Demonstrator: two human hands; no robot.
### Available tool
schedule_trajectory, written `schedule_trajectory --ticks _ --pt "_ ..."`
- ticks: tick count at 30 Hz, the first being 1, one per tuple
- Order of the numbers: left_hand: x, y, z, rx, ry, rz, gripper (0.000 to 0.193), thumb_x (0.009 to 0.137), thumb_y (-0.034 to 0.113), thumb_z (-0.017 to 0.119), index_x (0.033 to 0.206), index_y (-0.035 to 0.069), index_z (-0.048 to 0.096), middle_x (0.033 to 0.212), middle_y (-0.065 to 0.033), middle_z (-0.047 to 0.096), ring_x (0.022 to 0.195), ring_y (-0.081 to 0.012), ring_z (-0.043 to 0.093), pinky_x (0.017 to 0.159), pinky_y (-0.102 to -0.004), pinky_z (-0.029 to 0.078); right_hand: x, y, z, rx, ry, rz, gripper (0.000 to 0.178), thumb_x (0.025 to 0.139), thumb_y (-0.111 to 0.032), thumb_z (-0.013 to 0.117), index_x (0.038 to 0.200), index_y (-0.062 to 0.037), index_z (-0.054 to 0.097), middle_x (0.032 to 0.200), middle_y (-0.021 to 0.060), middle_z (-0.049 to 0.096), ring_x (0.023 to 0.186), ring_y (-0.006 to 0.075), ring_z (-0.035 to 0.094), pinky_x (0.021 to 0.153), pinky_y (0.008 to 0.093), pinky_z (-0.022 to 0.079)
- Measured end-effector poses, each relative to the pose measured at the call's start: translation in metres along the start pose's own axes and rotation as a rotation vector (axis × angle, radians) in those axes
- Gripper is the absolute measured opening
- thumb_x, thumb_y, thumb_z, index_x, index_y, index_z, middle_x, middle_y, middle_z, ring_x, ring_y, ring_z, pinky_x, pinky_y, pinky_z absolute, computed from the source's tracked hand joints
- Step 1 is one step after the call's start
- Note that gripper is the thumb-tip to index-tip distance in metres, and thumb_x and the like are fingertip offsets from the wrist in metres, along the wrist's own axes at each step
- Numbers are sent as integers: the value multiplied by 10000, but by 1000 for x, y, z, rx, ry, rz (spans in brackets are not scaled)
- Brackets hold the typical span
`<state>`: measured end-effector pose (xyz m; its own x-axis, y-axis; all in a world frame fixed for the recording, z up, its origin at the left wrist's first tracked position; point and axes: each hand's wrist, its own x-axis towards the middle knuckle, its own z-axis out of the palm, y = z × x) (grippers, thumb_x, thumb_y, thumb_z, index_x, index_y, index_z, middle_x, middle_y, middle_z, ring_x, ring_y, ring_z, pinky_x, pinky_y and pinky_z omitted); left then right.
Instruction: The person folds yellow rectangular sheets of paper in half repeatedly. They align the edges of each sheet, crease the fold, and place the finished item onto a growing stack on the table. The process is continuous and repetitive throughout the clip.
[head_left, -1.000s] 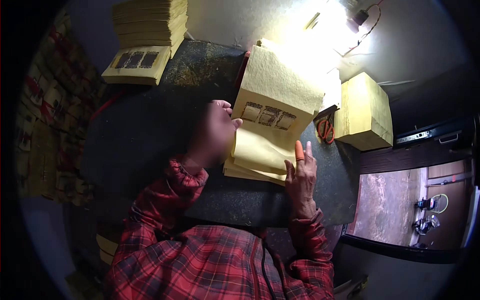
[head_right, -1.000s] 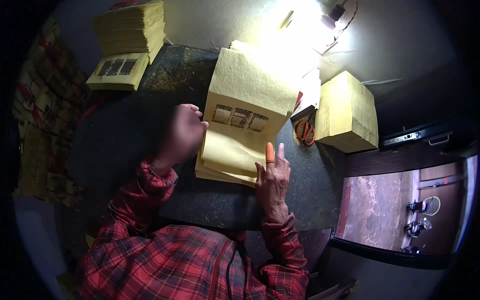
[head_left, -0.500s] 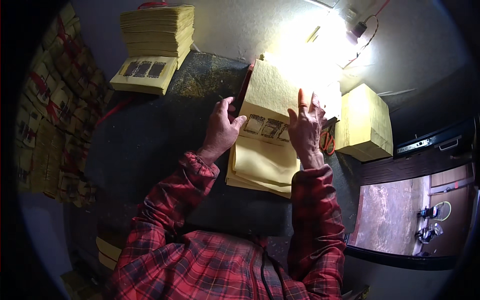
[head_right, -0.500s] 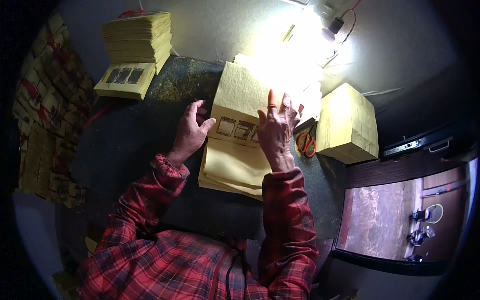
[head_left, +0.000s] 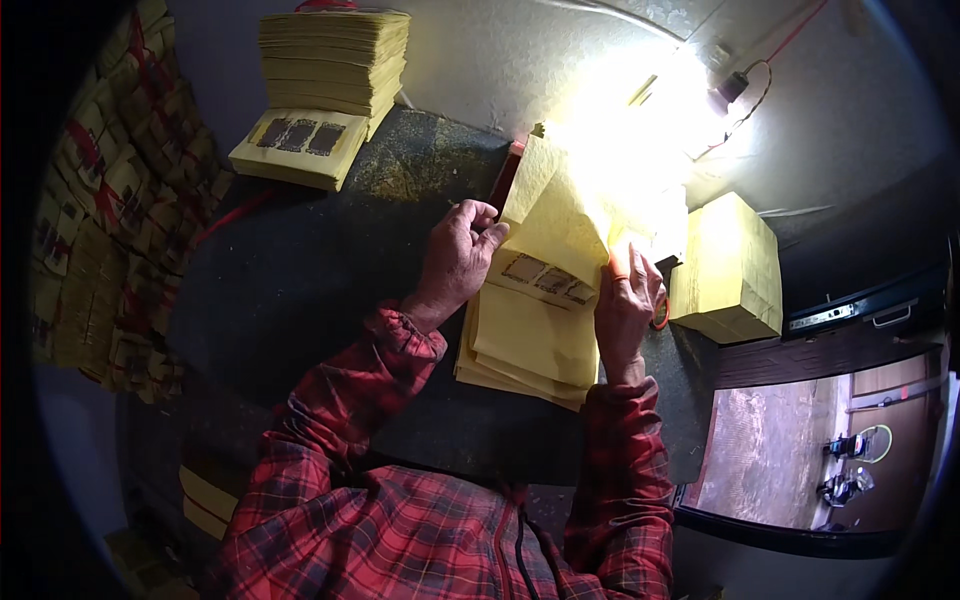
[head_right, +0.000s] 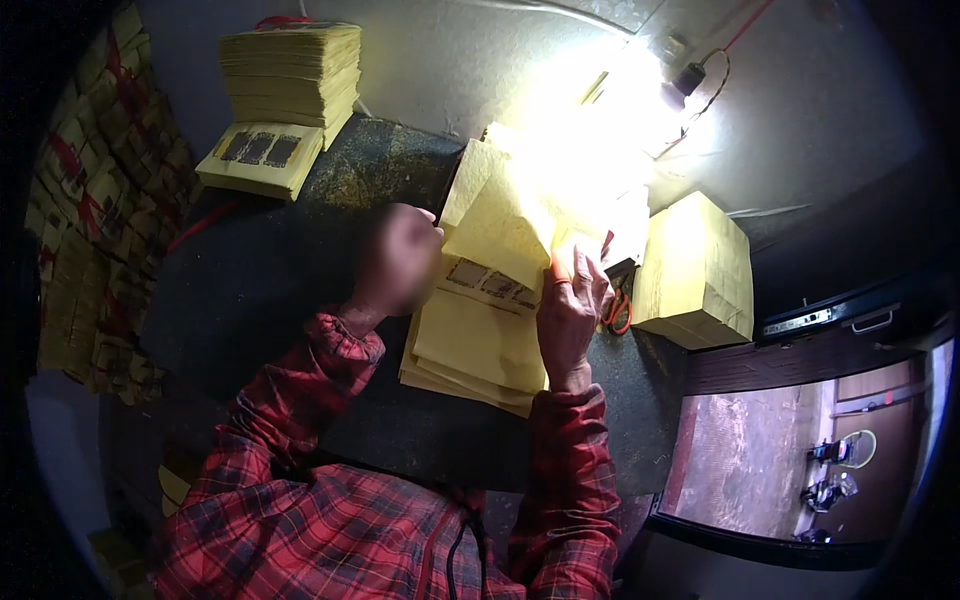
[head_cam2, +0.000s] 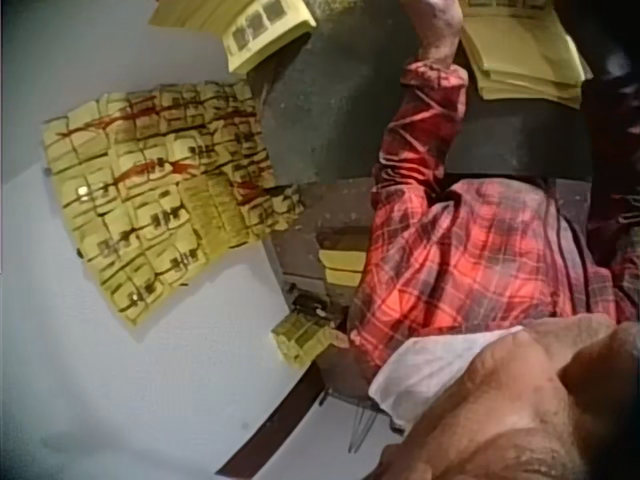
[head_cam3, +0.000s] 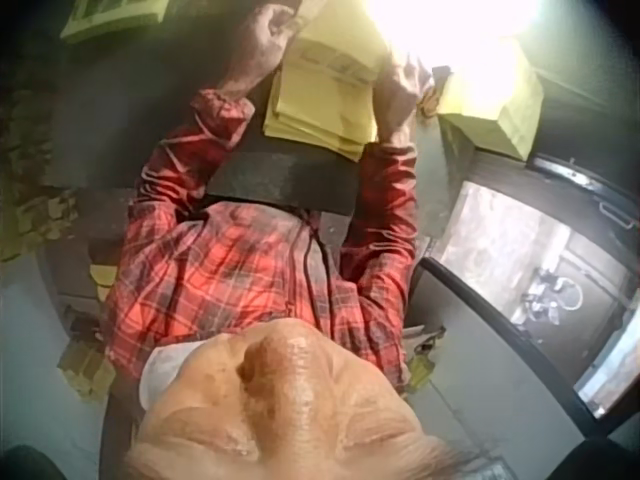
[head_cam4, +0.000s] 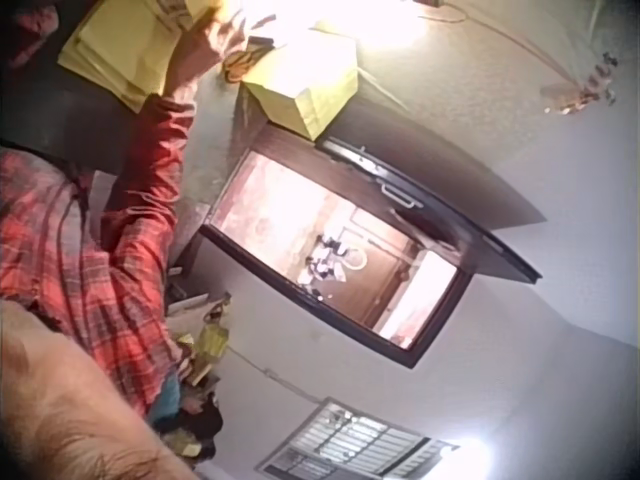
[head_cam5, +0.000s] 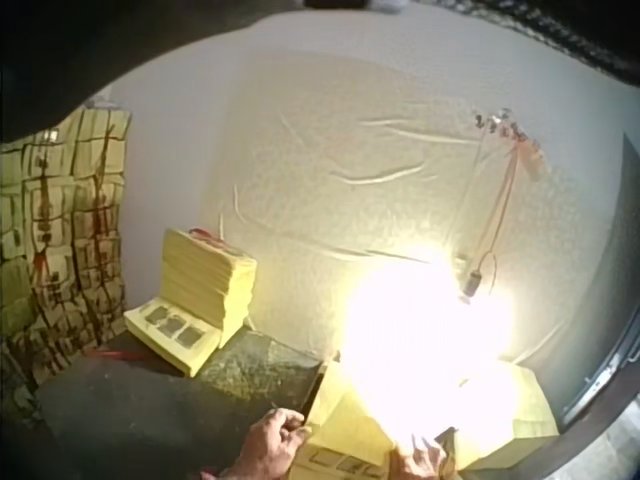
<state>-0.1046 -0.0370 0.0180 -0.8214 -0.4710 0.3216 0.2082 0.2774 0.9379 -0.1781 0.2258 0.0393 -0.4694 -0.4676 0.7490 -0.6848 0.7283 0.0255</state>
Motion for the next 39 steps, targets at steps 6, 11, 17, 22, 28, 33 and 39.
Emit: schedule_trajectory --ticks 6,11,17,22,28,33,39 --pt "14 -1 3 75 -11 -42 277 1006 182 789 1165 1 651 938 -91 738 805 -152 703 749 -336 590 -31 -23 -39 9 -94 39 306 993 -99 732 1298 -68 734 1364 189 706 1216 381 653 1016 507 485" --pt "17 -7 8 112 23 35 227 980 143 800 1116 7 679 920 -92 744 798 -161 713 743 -338 592 -46 -37 -55 2 -606 84 294 916 -207 781 1194 -112 793 1313 154 752 1061 314 707 938 483 500" --pt "10 2 12 86 9 29 162 956 86 801 1051 8 695 904 -85 752 796 -151 712 742 -336 592 14 -28 -27 43 -332 56 507 918 -254 797 1399 -127 699 1502 249 604 1310 398 591 1063 530 459" --pt "14 14 12 77 -18 -11 130 958 77 798 1010 10 701 879 -80 745 796 -145 704 743 -340 586 44 11 37 -113 -151 122 518 957 -278 785 1442 -123 692 1519 272 582 1423 473 486 1223 614 315" --pt "18 8 10 11 -75 -109 157 989 147 775 1014 15 694 835 -118 758 739 -214 737 709 -367 591 39 16 46 -45 -9 55 352 975 -228 765 1304 -104 776 1470 209 645 1395 449 529 1249 632 304" --pt "31 -4 12 -145 -133 -295 197 1002 195 762 985 3 726 827 -120 765 721 -192 733 701 -372 580 29 9 20 -67 -17 5 330 977 -154 770 1303 -105 765 1429 189 687 1328 394 598 1142 539 418" --pt "37 10 12 -5 -133 -123 169 970 169 772 941 5 749 809 -129 762 718 -197 727 700 -383 574 -1 -12 -26 -14 8 28 282 1007 -85 734 1287 -58 750 1379 187 714 1233 360 662 1044 471 489"
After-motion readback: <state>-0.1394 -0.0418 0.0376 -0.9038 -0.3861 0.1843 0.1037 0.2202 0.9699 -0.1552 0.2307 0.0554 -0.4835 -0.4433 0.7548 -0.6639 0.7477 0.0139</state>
